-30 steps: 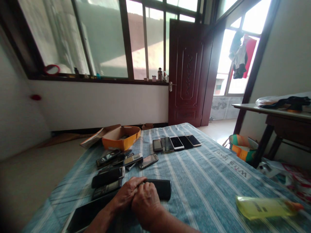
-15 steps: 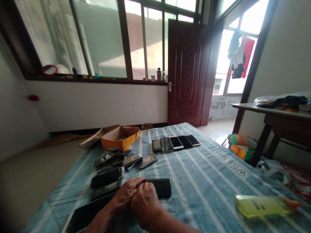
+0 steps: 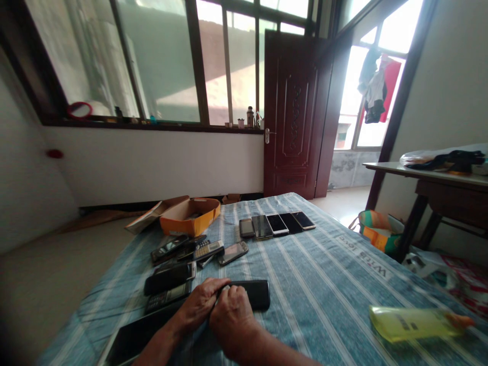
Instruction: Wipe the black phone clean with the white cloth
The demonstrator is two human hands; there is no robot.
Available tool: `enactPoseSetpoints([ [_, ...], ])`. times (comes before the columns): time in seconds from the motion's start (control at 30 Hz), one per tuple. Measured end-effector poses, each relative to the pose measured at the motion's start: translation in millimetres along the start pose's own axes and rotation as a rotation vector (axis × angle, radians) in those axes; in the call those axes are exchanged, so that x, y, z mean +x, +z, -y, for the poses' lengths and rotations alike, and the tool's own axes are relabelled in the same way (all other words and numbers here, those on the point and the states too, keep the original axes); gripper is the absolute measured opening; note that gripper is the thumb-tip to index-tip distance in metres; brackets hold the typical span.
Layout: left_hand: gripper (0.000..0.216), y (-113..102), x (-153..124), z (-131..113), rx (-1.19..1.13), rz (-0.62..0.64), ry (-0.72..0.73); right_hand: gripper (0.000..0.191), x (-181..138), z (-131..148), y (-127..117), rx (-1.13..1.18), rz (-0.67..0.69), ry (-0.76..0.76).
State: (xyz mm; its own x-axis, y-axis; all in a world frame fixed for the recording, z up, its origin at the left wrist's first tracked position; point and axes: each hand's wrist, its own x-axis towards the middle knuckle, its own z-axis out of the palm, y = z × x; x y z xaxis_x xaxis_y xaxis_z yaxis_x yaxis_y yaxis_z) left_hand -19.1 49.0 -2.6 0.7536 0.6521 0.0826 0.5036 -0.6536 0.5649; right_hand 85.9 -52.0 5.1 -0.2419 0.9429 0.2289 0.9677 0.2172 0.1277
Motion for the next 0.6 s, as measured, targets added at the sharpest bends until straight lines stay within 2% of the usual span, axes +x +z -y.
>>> enactPoseSetpoints([
  [0.17,0.051,3,1,1,-0.01,-0.035,0.01,0.02,-3,-5,1,-0.029,0.058,0.034],
  [0.3,0.048,0,1,-1,-0.017,-0.008,0.011,0.025,4,0,-1,-0.006,0.042,0.002],
  [0.6,0.048,-1,-2,-7,-0.021,-0.012,0.011,0.023,-2,-5,-9,-0.025,0.101,-0.001],
])
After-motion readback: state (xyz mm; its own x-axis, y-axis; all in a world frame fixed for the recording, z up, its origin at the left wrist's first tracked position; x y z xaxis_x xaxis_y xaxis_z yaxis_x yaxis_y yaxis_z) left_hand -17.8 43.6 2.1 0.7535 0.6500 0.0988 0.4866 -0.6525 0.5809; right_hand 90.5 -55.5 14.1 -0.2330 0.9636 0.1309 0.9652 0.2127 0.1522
